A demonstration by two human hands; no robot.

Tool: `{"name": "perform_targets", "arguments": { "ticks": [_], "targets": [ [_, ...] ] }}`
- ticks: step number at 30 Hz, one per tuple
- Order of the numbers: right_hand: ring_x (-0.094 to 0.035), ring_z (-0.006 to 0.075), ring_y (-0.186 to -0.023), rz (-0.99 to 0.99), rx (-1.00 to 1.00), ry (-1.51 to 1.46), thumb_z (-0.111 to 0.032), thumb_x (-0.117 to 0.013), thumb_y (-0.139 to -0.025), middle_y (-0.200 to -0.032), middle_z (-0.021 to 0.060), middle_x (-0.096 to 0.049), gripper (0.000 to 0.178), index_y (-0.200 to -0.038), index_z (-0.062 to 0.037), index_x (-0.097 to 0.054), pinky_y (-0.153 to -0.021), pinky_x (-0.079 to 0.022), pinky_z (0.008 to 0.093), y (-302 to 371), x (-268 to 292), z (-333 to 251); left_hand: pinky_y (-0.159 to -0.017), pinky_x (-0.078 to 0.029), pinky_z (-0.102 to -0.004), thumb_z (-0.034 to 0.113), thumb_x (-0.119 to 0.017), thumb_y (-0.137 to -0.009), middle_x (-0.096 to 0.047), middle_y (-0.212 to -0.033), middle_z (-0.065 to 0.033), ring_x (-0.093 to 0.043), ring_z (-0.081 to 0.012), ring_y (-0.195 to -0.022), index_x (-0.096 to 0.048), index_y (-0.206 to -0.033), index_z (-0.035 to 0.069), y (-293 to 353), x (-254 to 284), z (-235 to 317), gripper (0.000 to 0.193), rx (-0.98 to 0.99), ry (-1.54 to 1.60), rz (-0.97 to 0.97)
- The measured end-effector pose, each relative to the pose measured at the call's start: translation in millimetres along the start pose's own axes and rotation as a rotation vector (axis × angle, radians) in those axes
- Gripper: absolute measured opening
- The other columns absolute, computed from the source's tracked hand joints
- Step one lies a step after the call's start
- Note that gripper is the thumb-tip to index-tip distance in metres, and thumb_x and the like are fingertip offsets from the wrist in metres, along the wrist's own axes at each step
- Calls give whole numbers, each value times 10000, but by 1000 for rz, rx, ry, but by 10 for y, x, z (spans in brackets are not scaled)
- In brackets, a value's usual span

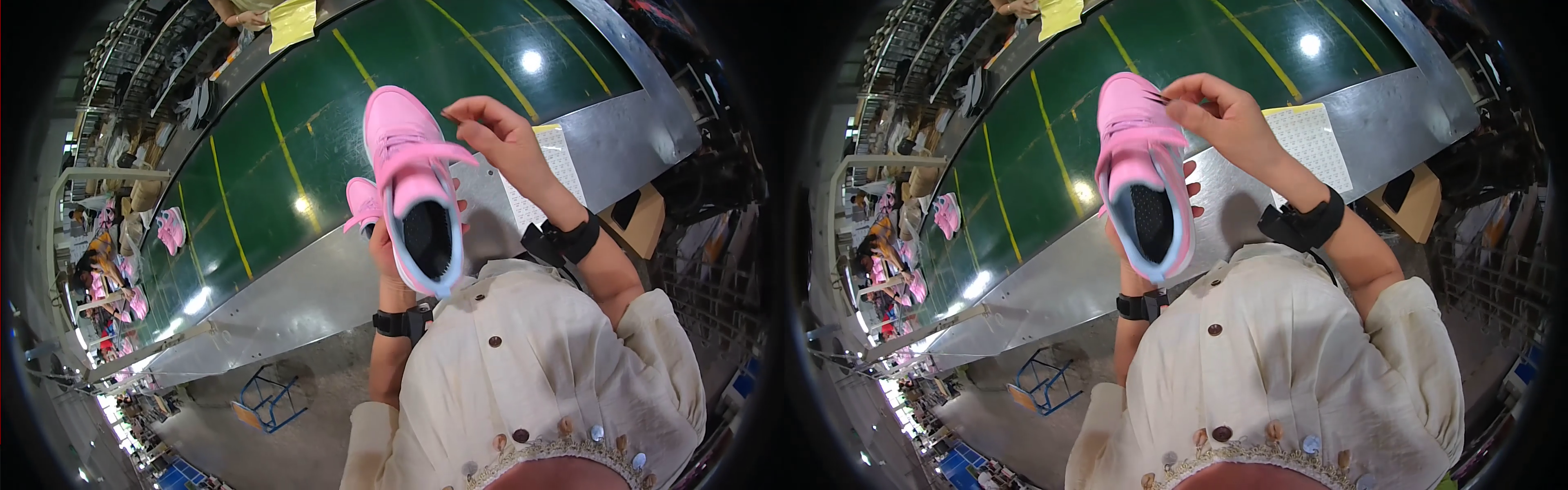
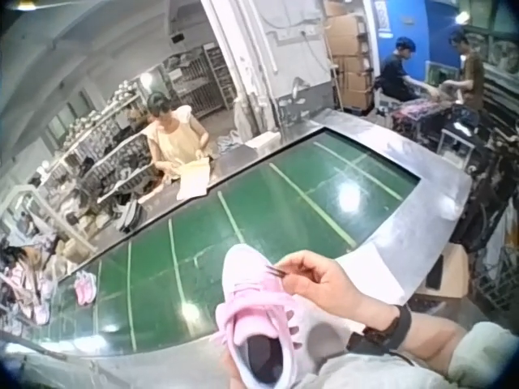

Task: The recorder is inspecting and adjusting pink children's sneakers on a factory conveyor belt, checking laces and markings while referencing a paper log.

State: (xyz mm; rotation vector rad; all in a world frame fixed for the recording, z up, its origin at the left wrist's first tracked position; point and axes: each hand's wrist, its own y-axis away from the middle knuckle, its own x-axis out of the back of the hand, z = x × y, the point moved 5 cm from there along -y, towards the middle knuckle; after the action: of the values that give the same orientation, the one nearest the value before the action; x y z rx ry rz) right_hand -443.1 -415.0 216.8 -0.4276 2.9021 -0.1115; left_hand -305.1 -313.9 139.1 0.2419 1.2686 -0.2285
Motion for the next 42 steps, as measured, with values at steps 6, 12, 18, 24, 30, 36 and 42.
{"name": "perform_targets", "arguments": {
  "ticks": [6,12,18,24,30,36,42],
  "targets": [
    [-581,146,-873,-124,408,663,-212,-815,-647,-1056,41,-561,494,-1043,-84,-549,-667,-469,261,146,-165,-225,-886,-465,-546,412,-297,-932,-481,-1267,-220,-525,-402,-1098,-354,-1343,21,-71,-38,-32,571,34,-67,4],
    [-626,245,-673,-111,363,757,-204,-800,-661,-744,42,-645,621,-1182,-131,-471,-644,-485,287,-101,-214,-138,-677,-535,-450,481,-369,-901,-495,-1234,-274,-599,-379,-932,-337,-1365,42,-54,33,-159,640,34,-134,224],
    [-547,66,-650,-130,169,508,-98,-771,-691,-689,19,-607,555,-1182,-88,-512,-603,-416,225,-708,68,-149,-794,-518,-486,516,-339,-922,-438,-1294,-273,-573,-369,-1024,-290,-1396,55,-61,-143,-195,664,144,-16,-14],
    [-544,61,-659,-185,8,383,-148,-784,-692,-708,13,-607,568,-1179,-51,-509,-596,-402,205,-943,206,163,-745,-537,-432,486,-327,-931,-506,-1218,-277,-606,-330,-955,-366,-1339,10,-49,-182,-218,629,117,-159,65],
    [-537,61,-677,-164,-197,364,-176,-789,-691,-797,8,-605,565,-1172,-59,-517,-587,-394,210,-863,294,496,-752,-543,-446,451,-320,-946,-517,-1199,-281,-607,-344,-963,-372,-1322,-12,-27,-92,-298,599,116,-143,131],
    [-554,71,-846,-272,-128,341,-145,-747,-738,-978,26,-613,457,-1135,-33,-548,-747,-443,225,-686,333,344,-849,-511,-363,347,-401,-965,-567,-1182,-152,-600,-238,-1003,-436,-1283,26,-28,27,-113,453,-26,-169,389],
    [-543,39,-799,-371,-109,240,-150,-693,-793,-974,-1,-605,427,-1172,-33,-536,-674,-442,187,-424,377,267,-925,-457,-329,297,-429,-967,-581,-1169,-71,-571,-178,-1048,-472,-1252,46,-61,198,-10,381,-71,-269,312]
  ]
}}
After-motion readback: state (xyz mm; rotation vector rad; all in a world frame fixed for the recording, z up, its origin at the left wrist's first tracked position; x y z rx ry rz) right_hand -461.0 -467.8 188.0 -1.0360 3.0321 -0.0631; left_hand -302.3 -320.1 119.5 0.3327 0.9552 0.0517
